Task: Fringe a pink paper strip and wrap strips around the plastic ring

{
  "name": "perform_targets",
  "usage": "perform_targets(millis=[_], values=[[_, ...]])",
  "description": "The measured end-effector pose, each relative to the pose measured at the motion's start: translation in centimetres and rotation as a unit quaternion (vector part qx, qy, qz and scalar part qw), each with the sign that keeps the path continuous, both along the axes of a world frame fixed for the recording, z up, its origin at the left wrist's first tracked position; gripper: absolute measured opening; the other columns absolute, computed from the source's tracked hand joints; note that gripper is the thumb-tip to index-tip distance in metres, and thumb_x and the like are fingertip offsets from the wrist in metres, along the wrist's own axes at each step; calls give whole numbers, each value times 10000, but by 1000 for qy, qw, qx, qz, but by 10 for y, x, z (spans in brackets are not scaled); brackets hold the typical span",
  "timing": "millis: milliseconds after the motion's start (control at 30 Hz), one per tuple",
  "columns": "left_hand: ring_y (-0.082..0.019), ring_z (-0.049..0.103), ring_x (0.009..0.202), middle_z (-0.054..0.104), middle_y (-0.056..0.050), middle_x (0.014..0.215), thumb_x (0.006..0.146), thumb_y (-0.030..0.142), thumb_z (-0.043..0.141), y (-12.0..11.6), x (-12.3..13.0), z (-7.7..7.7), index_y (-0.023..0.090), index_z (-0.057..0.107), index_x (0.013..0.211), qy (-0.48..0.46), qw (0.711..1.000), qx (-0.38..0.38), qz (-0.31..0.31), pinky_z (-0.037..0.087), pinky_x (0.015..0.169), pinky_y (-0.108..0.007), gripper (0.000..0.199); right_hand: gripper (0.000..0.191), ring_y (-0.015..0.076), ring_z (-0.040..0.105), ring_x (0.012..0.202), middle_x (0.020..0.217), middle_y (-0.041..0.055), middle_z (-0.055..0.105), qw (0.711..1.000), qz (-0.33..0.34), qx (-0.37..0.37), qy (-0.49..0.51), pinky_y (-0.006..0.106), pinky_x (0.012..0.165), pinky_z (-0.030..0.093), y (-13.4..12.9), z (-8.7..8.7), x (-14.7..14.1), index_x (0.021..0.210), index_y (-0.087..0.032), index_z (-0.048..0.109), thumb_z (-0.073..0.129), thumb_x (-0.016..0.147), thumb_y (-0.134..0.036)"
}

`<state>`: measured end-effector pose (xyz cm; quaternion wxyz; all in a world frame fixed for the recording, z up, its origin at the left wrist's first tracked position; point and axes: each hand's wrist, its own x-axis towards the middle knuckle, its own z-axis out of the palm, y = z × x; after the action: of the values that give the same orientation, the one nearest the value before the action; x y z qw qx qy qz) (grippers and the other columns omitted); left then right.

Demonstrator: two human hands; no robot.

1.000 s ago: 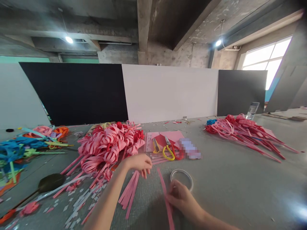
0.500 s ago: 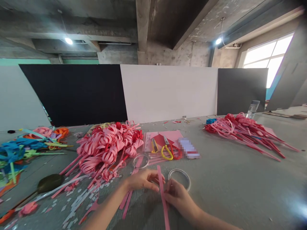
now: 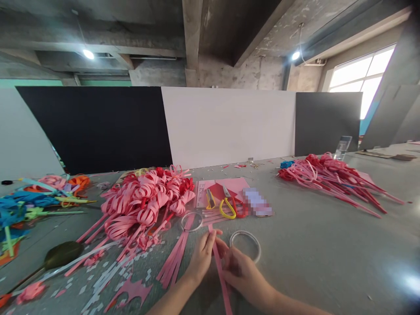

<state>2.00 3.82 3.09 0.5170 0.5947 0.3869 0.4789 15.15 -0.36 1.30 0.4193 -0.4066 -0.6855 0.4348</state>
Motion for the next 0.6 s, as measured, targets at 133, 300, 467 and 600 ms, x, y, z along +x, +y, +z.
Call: perform_targets(millis=[133, 300, 467, 600], values=[[-188, 588, 590, 613, 15, 611, 850, 427, 365, -4, -2, -8, 217, 373, 816, 0, 1000, -10, 17, 447, 593, -303, 213, 128, 93, 410, 552, 637, -38, 427, 988, -77, 105, -79, 209, 523, 353, 0, 7, 8, 757, -197, 373, 395, 690, -91], [-191, 581, 647, 603, -13, 724, 833, 445, 383, 0, -6, -15, 219, 366, 802, 29, 999, 12, 20, 440, 594, -298, 229, 294, 161, 461, 738, 859, 44, 434, 926, -132, 170, -309, 292, 662, 372, 18, 16, 28, 792, -183, 395, 418, 518, -77], [-138, 482, 631, 488, 6, 732, 784, 395, 494, 5, -8, -15, 190, 426, 684, 120, 979, 135, 94, 381, 608, -242, 238, 141, 174, 479, 736, 843, 66, 471, 896, -85, 116, -420, 285, 648, 358, 29, 13, 38, 665, -173, 445, 454, 543, -102], [-98, 398, 514, 407, 44, 620, 767, 384, 525, 5, -9, -12, 180, 439, 656, 138, 980, 118, 84, 317, 495, -204, 247, 132, 147, 476, 663, 734, 31, 493, 912, -85, 168, -364, 258, 593, 340, 32, 9, 37, 642, -185, 408, 423, 593, -64]])
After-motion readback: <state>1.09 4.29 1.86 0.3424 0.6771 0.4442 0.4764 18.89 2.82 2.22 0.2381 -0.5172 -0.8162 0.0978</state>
